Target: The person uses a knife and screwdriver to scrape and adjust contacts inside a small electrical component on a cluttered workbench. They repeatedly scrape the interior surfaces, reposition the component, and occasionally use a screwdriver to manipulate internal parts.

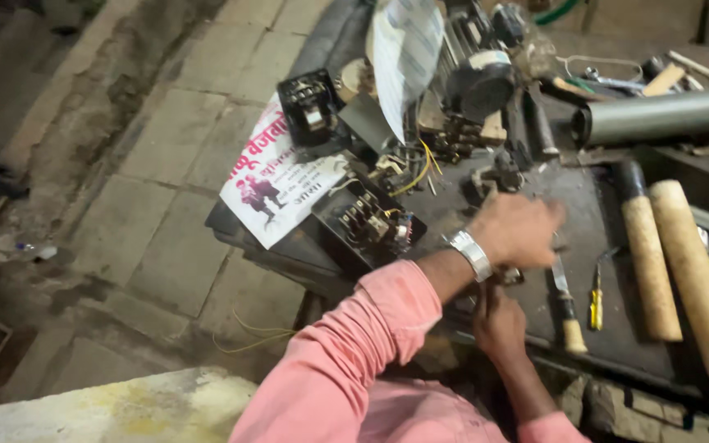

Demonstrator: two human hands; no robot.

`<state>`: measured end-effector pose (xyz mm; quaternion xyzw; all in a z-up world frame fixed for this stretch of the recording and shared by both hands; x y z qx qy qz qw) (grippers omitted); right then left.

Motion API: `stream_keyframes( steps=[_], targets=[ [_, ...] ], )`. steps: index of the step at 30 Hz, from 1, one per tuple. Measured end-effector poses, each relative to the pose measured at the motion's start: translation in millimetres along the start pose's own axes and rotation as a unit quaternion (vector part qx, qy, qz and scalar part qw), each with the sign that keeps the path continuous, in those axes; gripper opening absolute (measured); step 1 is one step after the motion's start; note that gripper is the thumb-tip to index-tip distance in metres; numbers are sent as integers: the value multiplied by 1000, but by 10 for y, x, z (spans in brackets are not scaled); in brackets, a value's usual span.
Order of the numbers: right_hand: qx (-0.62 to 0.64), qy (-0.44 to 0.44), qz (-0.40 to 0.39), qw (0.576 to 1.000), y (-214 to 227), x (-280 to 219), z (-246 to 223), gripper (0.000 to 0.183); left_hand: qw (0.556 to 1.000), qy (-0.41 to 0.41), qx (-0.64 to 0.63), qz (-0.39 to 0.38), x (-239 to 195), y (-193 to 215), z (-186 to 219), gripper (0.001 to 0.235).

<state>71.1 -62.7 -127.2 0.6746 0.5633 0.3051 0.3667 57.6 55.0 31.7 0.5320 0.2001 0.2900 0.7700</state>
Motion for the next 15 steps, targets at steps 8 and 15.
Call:
stream_keyframes(
  steps=[8,15],
  targets=[
    [14,-7,-8,1000,32,-24,-16,37,1000,-6,12,24,-2,39,7,57],
    [-19,82,97,992,-9,-137,-79,21,1000,-17,5,-18,-65,80,-20,55]
  ],
)
Point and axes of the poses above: each hand's wrist, its own x-axis towards the middle knuckle, its own y-axis out of the back of the hand, z = x × y, the point moved 10 cm from there along x, towards the middle knuckle, and after that the axes turned 2 degrees about -z, right-handed, at the moved point
